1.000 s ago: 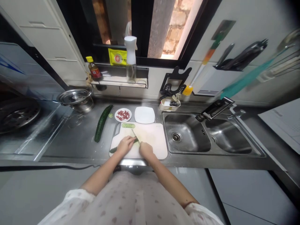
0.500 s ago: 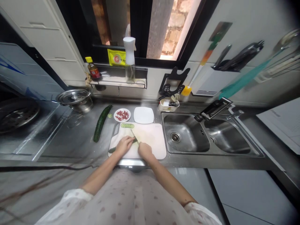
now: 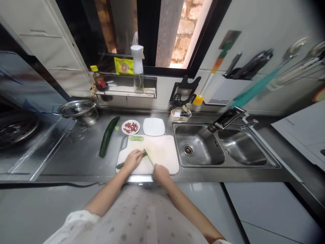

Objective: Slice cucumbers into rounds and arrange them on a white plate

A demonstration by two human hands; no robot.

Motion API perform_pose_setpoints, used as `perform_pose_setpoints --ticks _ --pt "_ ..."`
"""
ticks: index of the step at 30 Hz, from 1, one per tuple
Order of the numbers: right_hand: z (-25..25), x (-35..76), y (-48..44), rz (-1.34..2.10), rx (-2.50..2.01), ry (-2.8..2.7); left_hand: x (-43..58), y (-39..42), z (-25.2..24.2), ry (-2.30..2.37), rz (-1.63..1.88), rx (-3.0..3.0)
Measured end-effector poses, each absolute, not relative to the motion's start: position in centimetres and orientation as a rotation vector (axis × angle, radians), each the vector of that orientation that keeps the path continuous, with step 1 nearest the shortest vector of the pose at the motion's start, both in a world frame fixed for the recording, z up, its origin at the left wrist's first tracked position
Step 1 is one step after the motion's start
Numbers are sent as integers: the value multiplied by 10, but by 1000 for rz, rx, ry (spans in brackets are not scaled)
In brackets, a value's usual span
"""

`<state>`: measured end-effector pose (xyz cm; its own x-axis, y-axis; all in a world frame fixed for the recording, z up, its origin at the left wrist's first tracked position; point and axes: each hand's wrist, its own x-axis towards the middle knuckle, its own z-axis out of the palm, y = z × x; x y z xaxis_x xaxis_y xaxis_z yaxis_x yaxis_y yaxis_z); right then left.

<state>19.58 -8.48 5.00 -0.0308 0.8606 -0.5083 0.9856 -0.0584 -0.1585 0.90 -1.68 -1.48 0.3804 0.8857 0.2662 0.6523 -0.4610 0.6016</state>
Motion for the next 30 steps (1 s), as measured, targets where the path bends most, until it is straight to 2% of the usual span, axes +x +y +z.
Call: perform_pose_setpoints --ticks 13,25,30 --pt "70 212 -90 -796 1966 1925 10 -16 -9 1406 721 2268" --pt "80 235 -87 -583 2058 1888 11 -18 2 1494 677 2142" --pt "79 235 -87 -478 2097 1968 8 -16 3 1593 788 2024"
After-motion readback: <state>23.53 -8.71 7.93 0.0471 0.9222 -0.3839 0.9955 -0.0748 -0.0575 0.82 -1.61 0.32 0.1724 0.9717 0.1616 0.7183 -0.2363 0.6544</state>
